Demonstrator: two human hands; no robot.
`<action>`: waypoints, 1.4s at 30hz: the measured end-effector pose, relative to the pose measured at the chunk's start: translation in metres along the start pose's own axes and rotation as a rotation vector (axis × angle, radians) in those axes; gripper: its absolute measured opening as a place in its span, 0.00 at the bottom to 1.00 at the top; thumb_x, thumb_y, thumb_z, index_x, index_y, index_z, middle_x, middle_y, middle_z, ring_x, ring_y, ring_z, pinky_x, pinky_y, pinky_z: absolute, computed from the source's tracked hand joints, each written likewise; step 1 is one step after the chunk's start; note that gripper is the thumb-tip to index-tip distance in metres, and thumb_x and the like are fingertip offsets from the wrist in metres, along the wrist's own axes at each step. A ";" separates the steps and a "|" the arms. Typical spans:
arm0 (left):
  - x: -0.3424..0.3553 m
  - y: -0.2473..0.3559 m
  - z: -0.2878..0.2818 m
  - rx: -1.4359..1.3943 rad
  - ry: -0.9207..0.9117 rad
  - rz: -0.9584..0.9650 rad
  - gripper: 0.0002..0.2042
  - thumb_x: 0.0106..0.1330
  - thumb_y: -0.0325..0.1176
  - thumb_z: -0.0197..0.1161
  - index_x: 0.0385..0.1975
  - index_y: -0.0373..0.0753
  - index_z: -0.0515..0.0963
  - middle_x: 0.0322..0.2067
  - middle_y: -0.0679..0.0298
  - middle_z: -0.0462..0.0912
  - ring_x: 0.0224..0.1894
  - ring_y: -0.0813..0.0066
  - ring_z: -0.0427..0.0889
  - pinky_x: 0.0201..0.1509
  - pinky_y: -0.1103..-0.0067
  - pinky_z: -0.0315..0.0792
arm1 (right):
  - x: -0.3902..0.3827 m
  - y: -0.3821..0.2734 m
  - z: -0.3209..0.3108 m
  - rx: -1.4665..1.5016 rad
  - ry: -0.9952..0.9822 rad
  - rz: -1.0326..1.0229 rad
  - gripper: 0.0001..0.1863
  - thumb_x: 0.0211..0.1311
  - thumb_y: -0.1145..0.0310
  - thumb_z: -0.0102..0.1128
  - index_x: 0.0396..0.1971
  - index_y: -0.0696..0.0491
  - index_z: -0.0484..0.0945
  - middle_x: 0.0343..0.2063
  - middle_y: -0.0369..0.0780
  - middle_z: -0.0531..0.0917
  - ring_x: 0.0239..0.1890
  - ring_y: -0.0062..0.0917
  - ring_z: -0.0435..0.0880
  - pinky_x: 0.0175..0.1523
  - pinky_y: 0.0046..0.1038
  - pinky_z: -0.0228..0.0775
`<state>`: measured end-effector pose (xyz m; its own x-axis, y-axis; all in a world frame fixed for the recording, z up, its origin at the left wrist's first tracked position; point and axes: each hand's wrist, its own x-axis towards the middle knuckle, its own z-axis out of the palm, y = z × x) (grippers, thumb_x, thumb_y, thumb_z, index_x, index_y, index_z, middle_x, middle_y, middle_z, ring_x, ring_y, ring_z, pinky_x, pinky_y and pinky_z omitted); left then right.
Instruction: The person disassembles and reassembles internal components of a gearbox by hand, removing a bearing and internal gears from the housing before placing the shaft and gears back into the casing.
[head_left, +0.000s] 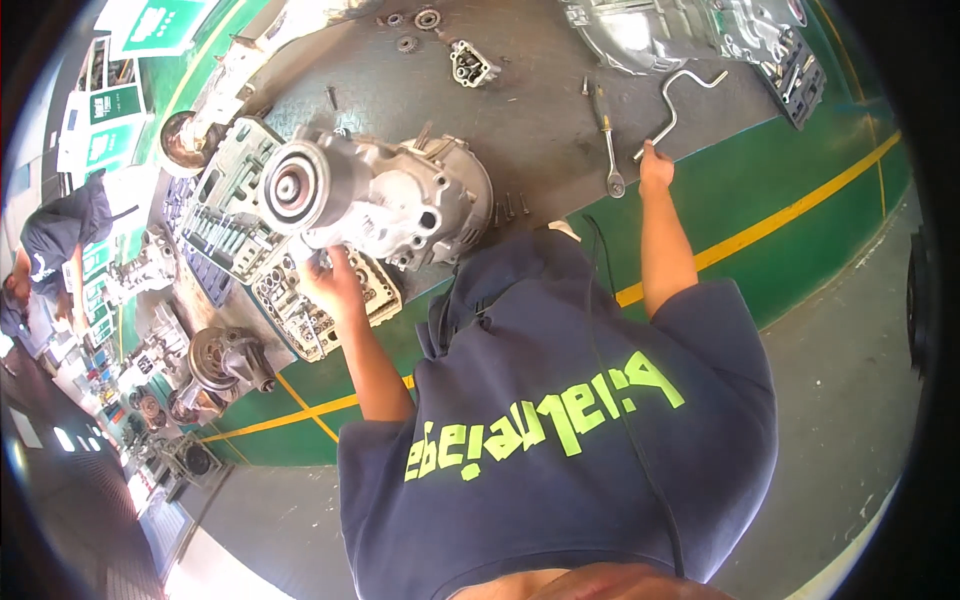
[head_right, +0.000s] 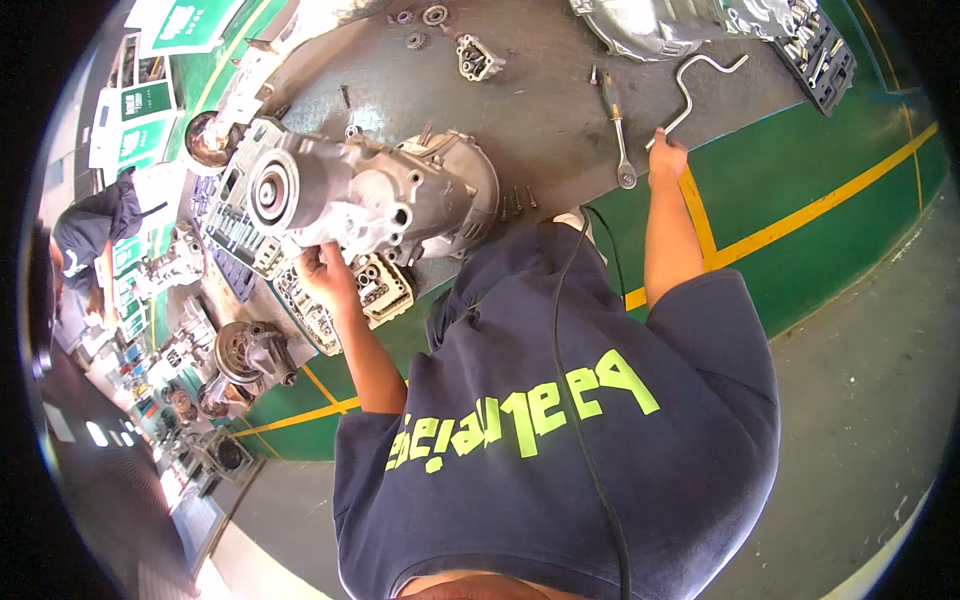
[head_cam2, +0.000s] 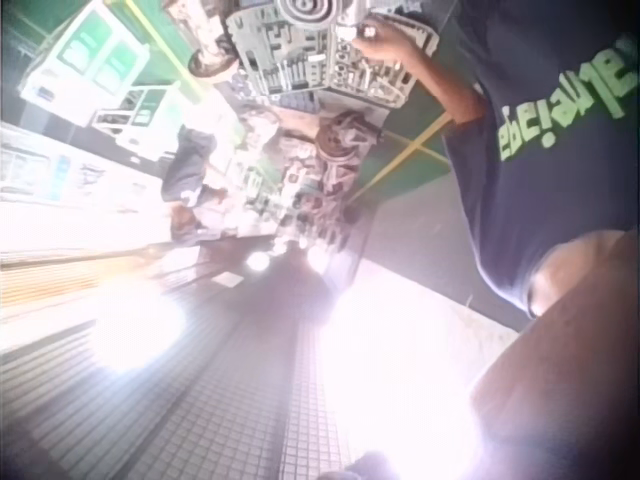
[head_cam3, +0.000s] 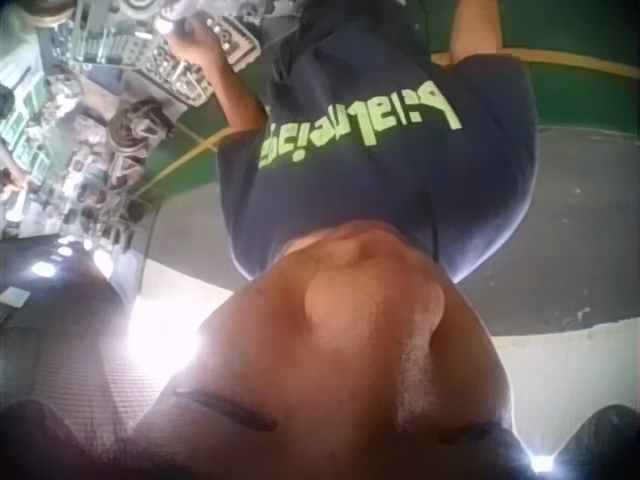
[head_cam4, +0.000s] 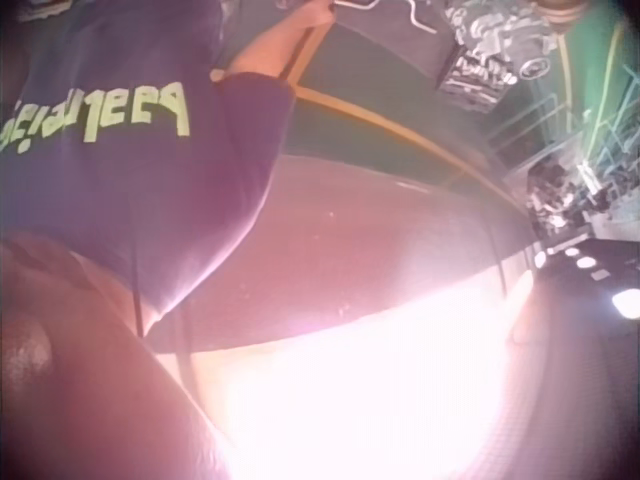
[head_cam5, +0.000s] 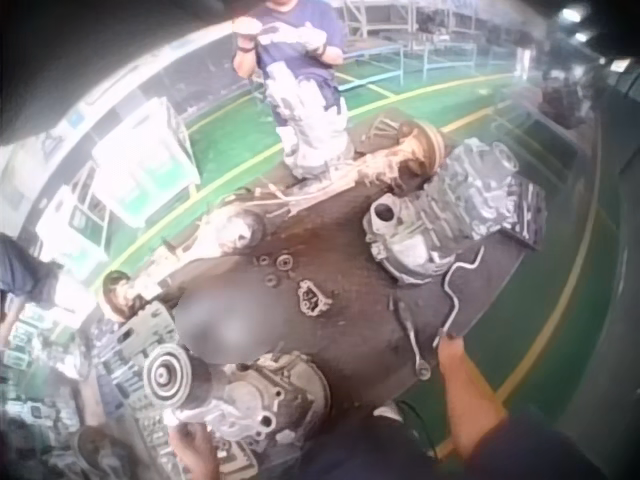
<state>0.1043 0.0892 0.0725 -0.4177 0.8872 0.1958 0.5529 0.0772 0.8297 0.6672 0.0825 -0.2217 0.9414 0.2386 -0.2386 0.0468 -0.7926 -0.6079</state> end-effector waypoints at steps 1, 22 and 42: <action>-0.005 -0.004 -0.002 -0.040 0.062 -0.044 0.12 0.68 0.23 0.62 0.49 0.28 0.77 0.42 0.54 0.86 0.43 0.72 0.83 0.50 0.77 0.76 | 0.007 -0.016 0.002 -0.031 -0.159 -0.010 0.28 0.54 0.47 0.70 0.39 0.61 0.84 0.38 0.50 0.87 0.43 0.43 0.86 0.51 0.39 0.76; 0.000 0.020 0.013 -0.246 0.114 -0.171 0.10 0.69 0.23 0.61 0.48 0.29 0.77 0.44 0.59 0.84 0.46 0.76 0.82 0.52 0.79 0.74 | -0.084 -0.113 -0.135 0.989 -0.228 -0.004 0.17 0.67 0.68 0.60 0.20 0.50 0.65 0.15 0.34 0.68 0.16 0.21 0.65 0.27 0.29 0.71; -0.005 0.022 0.017 -0.205 0.113 -0.237 0.13 0.73 0.24 0.57 0.54 0.30 0.73 0.50 0.57 0.82 0.52 0.74 0.80 0.57 0.78 0.72 | -0.145 -0.274 -0.218 1.239 -0.417 -0.258 0.29 0.73 0.41 0.50 0.21 0.51 0.65 0.13 0.31 0.56 0.18 0.19 0.51 0.30 0.27 0.51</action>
<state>0.1309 0.0942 0.0805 -0.6013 0.7984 0.0324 0.2791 0.1718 0.9448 0.5905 0.1432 0.1448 0.7688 0.6330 -0.0905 -0.3353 0.2785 -0.9000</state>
